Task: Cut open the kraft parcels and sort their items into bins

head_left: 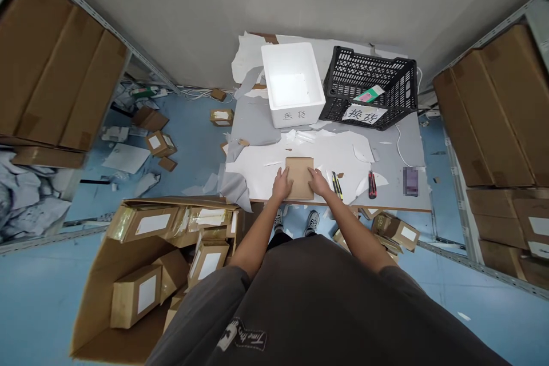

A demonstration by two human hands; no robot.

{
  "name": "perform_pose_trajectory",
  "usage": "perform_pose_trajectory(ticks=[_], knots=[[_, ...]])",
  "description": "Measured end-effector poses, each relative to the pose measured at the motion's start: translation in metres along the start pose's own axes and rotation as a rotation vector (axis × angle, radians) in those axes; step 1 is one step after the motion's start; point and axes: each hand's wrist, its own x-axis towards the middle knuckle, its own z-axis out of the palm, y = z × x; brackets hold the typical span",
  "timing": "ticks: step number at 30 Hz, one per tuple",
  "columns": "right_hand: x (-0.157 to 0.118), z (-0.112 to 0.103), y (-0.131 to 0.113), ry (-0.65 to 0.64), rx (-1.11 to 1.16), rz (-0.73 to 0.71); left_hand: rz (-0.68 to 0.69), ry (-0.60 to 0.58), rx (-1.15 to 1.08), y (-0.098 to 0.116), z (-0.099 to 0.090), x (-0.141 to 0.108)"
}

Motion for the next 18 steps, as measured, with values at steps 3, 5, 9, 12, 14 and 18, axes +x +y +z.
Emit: perform_pose_trajectory(ticks=[3, 5, 9, 12, 14, 18], knots=[[-0.027, 0.009, 0.011, -0.007, 0.0, -0.028, 0.037, -0.032, 0.041, -0.019, 0.006, -0.029], [-0.044, 0.018, 0.017, -0.058, 0.023, -0.048, 0.06, -0.116, 0.033, -0.029, 0.014, -0.046], [-0.062, 0.04, 0.022, -0.12, 0.085, -0.029, 0.052, -0.151, -0.006, -0.039, 0.031, -0.061], [-0.066, 0.049, 0.021, -0.071, 0.087, -0.032, 0.069, -0.107, -0.062, -0.04, 0.034, -0.058], [-0.069, 0.048, 0.018, -0.016, 0.077, -0.069, 0.106, -0.074, -0.135, -0.038, 0.032, -0.052], [-0.077, 0.033, 0.009, 0.15, 0.042, -0.198, 0.1, -0.002, -0.36, -0.034, 0.029, -0.035]])
